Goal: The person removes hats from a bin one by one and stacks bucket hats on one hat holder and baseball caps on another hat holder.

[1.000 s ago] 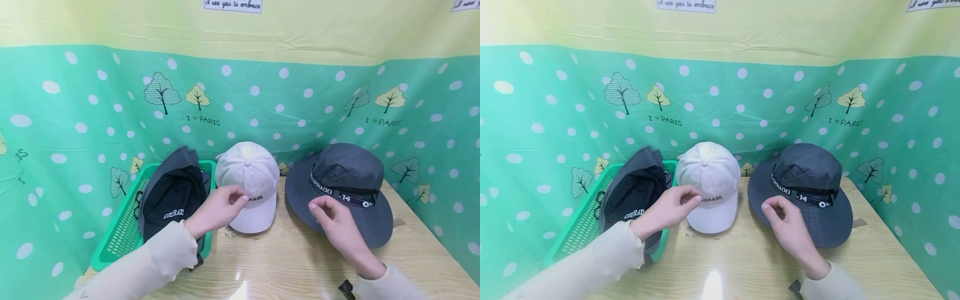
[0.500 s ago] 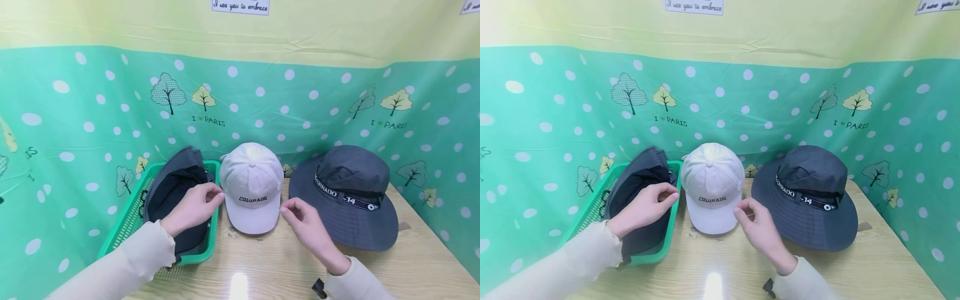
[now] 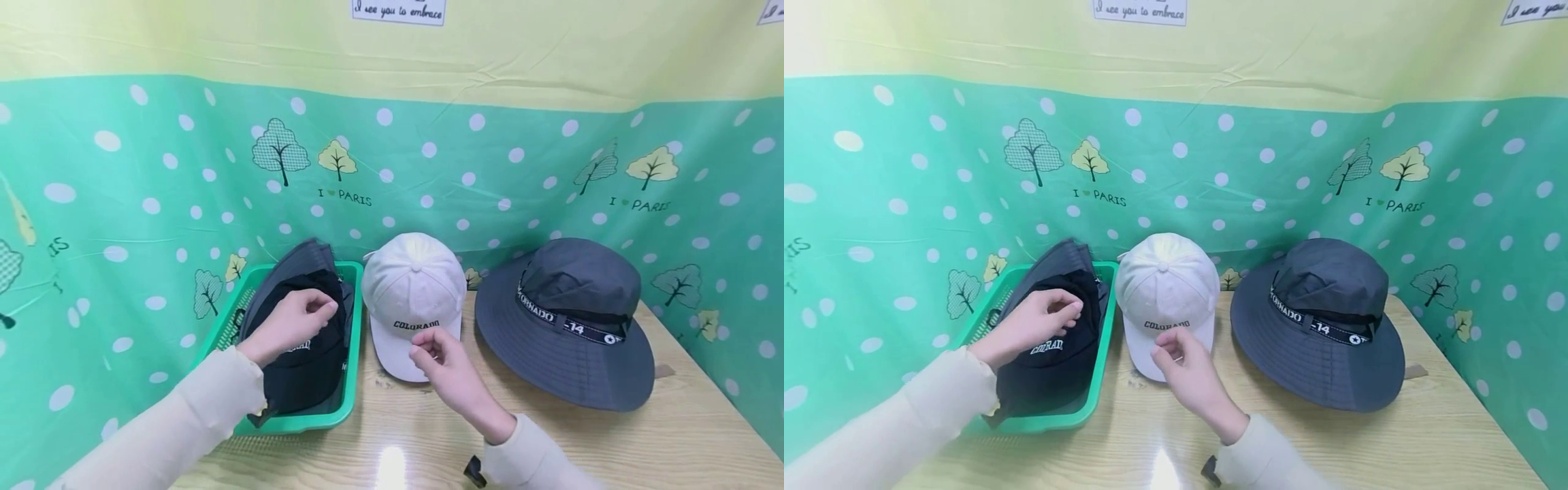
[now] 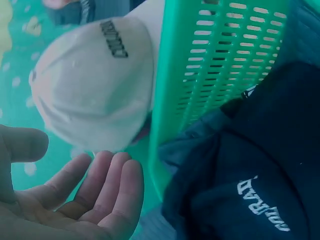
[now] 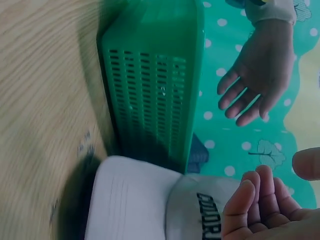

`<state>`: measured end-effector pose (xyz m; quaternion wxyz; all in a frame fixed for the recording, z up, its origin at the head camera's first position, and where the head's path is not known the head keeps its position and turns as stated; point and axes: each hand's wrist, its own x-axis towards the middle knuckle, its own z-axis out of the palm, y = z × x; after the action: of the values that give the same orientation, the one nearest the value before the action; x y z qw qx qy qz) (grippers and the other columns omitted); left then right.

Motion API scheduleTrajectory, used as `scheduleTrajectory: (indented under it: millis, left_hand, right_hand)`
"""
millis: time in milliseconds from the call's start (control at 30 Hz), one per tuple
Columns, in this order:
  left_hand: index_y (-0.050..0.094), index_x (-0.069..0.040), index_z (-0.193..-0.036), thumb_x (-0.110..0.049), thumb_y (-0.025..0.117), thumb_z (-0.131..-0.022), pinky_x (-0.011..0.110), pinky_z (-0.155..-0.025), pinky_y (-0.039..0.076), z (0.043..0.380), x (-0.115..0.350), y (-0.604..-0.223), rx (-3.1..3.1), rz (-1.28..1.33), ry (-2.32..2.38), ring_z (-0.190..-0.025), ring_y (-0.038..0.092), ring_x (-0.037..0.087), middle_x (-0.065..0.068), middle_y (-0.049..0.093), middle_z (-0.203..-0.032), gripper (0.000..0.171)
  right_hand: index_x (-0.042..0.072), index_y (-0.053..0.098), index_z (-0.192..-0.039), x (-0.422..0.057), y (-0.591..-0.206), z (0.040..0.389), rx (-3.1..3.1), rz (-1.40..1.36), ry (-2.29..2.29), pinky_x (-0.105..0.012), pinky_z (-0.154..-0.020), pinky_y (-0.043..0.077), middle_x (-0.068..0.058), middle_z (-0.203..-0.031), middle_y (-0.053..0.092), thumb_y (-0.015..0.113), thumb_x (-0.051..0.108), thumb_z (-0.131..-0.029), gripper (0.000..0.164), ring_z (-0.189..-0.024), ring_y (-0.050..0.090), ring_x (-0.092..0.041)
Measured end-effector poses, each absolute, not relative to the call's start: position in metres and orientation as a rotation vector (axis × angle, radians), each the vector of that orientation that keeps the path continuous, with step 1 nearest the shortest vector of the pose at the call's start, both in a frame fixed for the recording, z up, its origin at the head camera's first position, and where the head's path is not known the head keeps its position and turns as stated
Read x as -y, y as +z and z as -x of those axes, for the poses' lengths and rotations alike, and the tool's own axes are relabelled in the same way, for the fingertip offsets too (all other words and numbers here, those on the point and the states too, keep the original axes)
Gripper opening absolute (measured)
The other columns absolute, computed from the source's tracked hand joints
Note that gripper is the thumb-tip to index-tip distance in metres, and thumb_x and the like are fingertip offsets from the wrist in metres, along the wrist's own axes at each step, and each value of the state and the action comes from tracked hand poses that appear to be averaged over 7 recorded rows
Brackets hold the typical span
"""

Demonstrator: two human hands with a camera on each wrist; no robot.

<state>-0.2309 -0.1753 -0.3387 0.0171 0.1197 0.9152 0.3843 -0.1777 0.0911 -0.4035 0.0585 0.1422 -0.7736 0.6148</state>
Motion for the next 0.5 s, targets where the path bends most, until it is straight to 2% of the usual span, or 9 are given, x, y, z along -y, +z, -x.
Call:
scheduleTrajectory:
  millis: [167, 333, 500]
  left_hand:
    - [0.060, 0.000, -0.117, -0.028, 0.053, -0.098, 0.036, -0.076, 0.053, 0.243, 0.193, -0.341, -2.808, -0.300, 1.250, -0.091, 0.062, 0.027, 0.014, 0.064, -0.106, 0.035]
    - [0.057, 0.001, -0.120, -0.031, 0.052, -0.098, 0.045, -0.084, 0.049, 0.255, 0.213, -0.344, -2.923, -0.224, 1.106, -0.104, 0.058, 0.033, 0.019, 0.060, -0.116, 0.039]
    - [0.051, 0.007, -0.126, -0.028, 0.053, -0.097, 0.050, -0.086, 0.048, 0.268, 0.233, -0.352, -3.010, -0.132, 0.966, -0.108, 0.056, 0.040, 0.027, 0.057, -0.120, 0.046]
  right_hand:
    - [-0.004, 0.056, -0.106, -0.073, -0.410, 0.179, 2.368, -0.449, 1.961, -0.023, -0.063, 0.047, -0.008, -0.085, 0.058, 0.060, 0.008, -0.091, 0.019, -0.075, 0.058, -0.019]
    - [-0.006, 0.053, -0.108, -0.059, -0.416, 0.179, 2.408, -0.480, 2.007, -0.024, -0.060, 0.049, -0.009, -0.087, 0.059, 0.059, 0.011, -0.092, 0.024, -0.073, 0.060, -0.023]
    - [-0.007, 0.053, -0.110, -0.046, -0.420, 0.180, 2.469, -0.503, 2.029, -0.028, -0.056, 0.050, -0.008, -0.085, 0.062, 0.058, 0.014, -0.093, 0.028, -0.068, 0.061, -0.019]
